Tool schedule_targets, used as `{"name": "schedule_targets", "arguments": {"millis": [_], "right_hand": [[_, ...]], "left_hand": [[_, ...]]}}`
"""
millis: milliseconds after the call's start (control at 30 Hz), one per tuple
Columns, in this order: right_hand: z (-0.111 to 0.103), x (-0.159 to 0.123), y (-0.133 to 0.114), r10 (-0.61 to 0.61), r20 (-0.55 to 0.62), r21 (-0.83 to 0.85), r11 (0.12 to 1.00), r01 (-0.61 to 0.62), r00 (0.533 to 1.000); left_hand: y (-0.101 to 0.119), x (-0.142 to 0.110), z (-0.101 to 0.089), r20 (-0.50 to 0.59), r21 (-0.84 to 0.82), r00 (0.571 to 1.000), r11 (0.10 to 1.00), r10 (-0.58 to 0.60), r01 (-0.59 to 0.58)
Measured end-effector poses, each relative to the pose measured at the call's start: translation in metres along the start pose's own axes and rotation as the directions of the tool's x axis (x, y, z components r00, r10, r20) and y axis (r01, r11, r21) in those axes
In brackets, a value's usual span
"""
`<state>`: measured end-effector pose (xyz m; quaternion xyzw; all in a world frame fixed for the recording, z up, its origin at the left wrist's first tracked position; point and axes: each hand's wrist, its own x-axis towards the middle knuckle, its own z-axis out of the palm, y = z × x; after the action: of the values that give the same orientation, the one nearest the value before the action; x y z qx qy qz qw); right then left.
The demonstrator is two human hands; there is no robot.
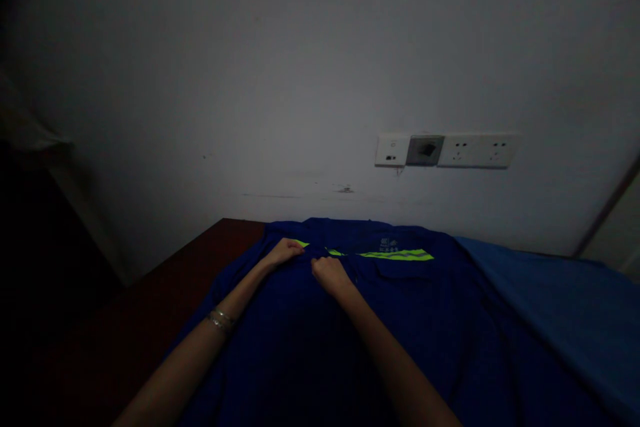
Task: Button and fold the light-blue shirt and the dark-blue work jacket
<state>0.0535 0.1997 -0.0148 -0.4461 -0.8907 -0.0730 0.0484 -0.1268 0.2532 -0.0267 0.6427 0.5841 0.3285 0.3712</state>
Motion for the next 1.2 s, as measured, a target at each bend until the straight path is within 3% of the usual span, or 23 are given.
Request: {"name": "schedule_targets", "arguments": {"millis": [267, 600, 1200], "right_hand": [[0.002, 0.003, 0.000, 0.034, -0.015, 0.003, 0.999, -0.034, 0.999], [0.000, -0.001, -0.003, 0.161, -0.105, 0.084, 0.985, -0.152, 0.981], [-0.007, -0.003, -0.015, 0.319, -0.080, 0.155, 0.940, -0.305, 0.944]], "left_hand": [[0.007, -0.001, 0.001, -0.051, -0.018, 0.997, 0.999, 0.050, -0.051], [0.025, -0.010, 0.009, -0.074, -0.006, 0.994, 0.997, 0.079, -0.080], [0.021, -0.010, 0.007, 0.002, -0.087, 0.992, 0.988, 0.130, -0.129]]}}
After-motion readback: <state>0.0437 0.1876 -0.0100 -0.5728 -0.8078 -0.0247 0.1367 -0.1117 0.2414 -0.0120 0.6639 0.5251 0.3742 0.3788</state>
